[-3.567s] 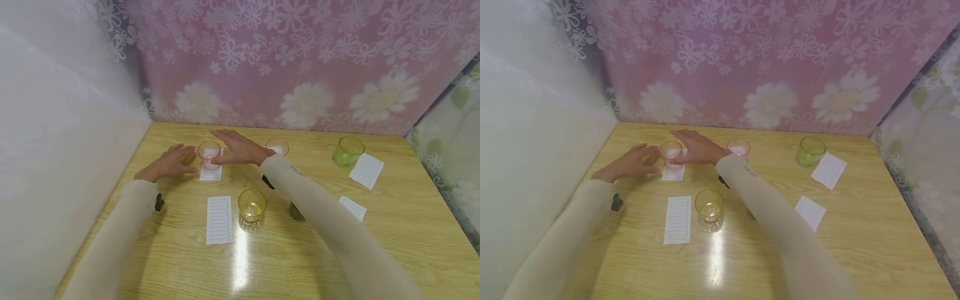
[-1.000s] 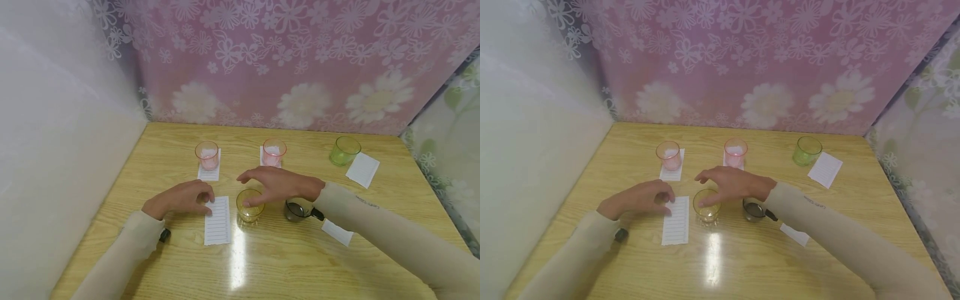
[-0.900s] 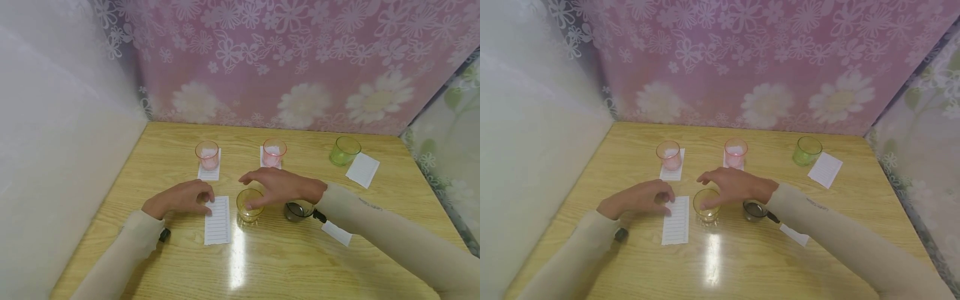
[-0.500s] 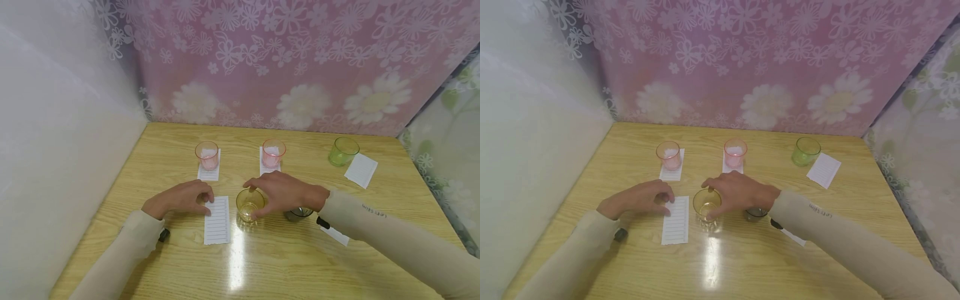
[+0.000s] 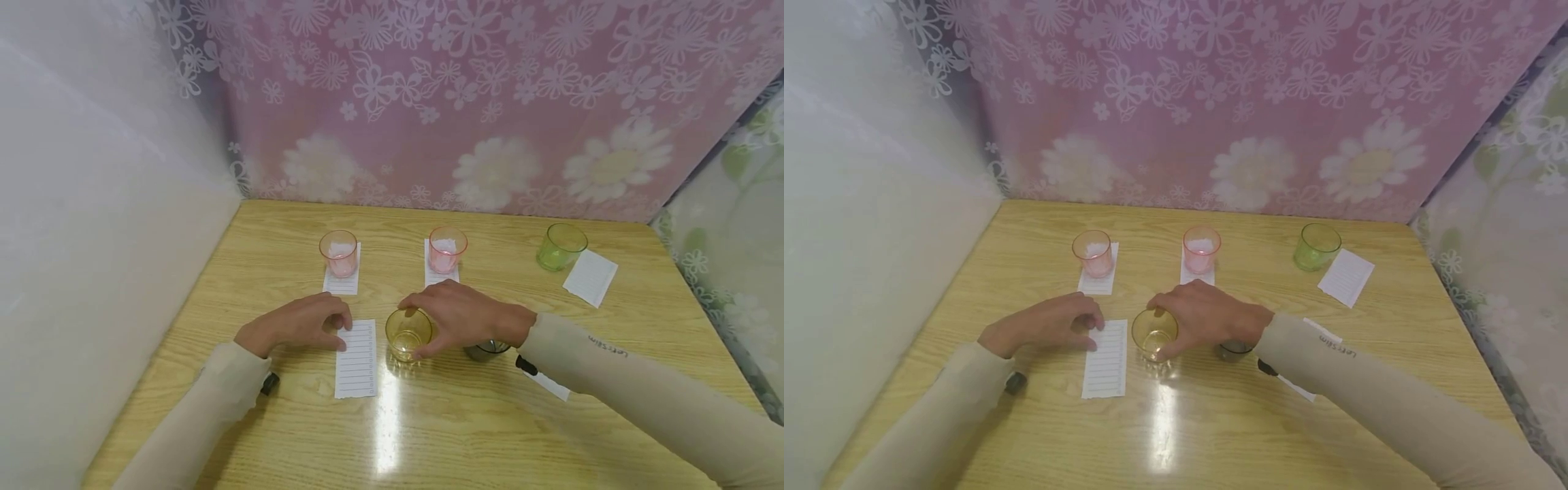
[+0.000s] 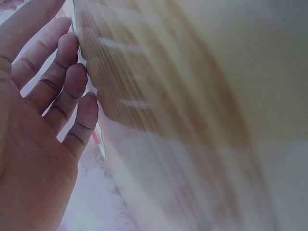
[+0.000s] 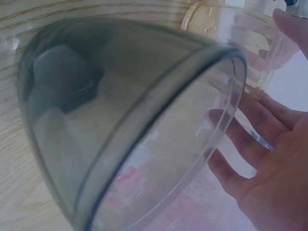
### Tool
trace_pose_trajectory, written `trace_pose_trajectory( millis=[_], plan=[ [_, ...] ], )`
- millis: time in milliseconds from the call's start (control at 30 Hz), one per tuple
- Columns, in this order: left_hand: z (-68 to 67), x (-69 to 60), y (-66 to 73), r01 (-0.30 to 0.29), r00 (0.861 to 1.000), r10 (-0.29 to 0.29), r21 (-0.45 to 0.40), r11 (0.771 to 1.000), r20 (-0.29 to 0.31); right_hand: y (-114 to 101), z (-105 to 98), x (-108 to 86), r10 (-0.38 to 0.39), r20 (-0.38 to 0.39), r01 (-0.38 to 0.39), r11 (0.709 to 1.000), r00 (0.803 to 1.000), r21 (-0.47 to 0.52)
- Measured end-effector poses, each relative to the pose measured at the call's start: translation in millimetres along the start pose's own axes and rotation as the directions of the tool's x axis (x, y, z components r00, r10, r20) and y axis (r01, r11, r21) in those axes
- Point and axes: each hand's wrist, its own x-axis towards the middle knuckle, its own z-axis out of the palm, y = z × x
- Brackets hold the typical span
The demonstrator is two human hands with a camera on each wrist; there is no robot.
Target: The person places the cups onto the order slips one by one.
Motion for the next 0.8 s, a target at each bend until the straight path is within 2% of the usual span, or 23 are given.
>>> trace_pose_trajectory(
  millis=[300,800],
  plan=[
    [1.1,6.3,4.5,-0.006,1.0,0.006,0.01,1.0,-0.003,-5,0,4.2,-0.004,-0.015,0.004,1.0,1.0,0.009],
    [4.3,16.3,10.7,-0.03,1.0,0.03,0.031,0.999,-0.009,-21,-3,22.8,-0.065,-0.025,0.065,0.998,0.998,0.005]
  ],
)
